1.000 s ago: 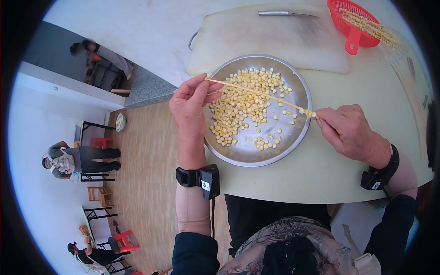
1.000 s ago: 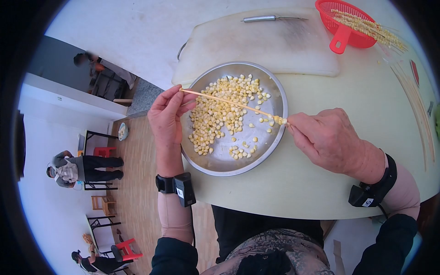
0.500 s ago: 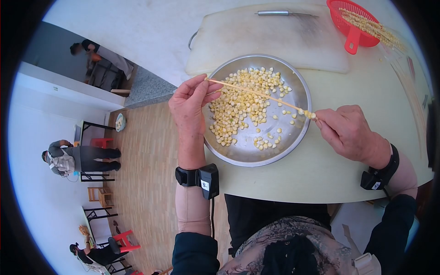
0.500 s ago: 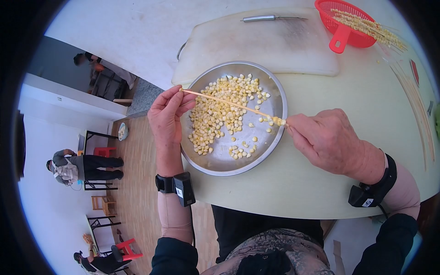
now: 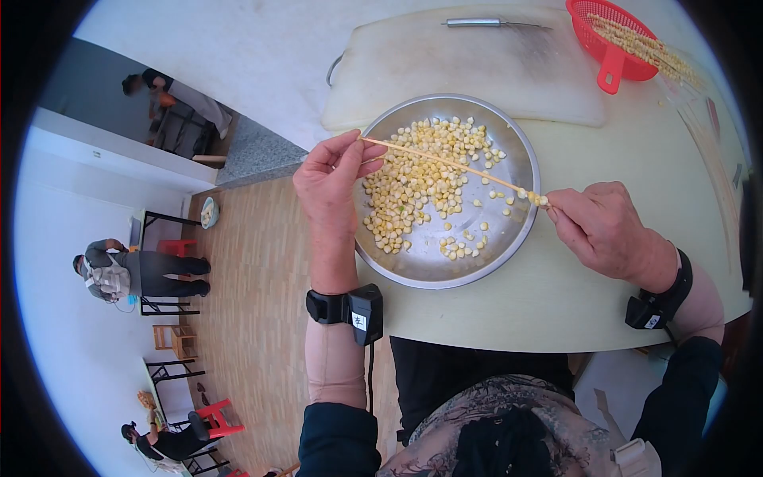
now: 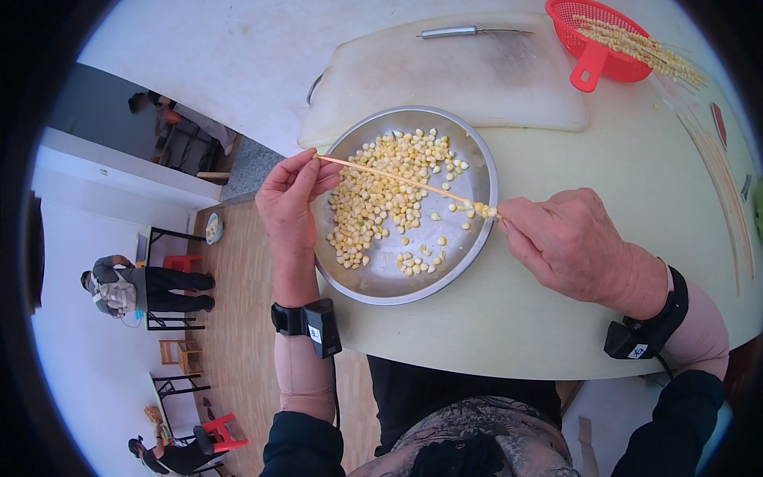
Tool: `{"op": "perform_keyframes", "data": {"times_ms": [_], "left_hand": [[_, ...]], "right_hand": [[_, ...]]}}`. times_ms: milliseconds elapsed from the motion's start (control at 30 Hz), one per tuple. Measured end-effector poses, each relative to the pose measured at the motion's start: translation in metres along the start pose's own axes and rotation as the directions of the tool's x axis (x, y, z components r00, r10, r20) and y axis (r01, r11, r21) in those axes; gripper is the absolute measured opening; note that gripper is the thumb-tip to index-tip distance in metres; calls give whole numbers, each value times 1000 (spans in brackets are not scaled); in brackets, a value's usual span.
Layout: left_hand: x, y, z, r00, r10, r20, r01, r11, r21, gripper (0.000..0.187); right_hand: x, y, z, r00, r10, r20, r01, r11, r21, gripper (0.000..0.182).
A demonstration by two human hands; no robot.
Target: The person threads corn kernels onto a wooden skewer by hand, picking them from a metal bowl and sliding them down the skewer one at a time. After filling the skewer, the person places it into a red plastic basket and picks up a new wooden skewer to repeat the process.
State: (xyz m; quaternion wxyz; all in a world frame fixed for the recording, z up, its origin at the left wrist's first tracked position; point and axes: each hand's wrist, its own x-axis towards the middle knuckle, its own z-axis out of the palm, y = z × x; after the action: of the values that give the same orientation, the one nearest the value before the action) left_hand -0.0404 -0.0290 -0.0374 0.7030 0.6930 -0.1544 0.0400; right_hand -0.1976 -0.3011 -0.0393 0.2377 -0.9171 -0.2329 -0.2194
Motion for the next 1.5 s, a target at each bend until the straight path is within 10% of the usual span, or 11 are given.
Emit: {"op": "perform_keyframes", "data": {"times_ms": [1500], "left_hand": [[23, -12, 1, 988, 130, 80, -134, 989, 58, 17]], "right_hand": [[20, 15, 19, 994, -97, -57, 93, 993, -75, 12]]}}
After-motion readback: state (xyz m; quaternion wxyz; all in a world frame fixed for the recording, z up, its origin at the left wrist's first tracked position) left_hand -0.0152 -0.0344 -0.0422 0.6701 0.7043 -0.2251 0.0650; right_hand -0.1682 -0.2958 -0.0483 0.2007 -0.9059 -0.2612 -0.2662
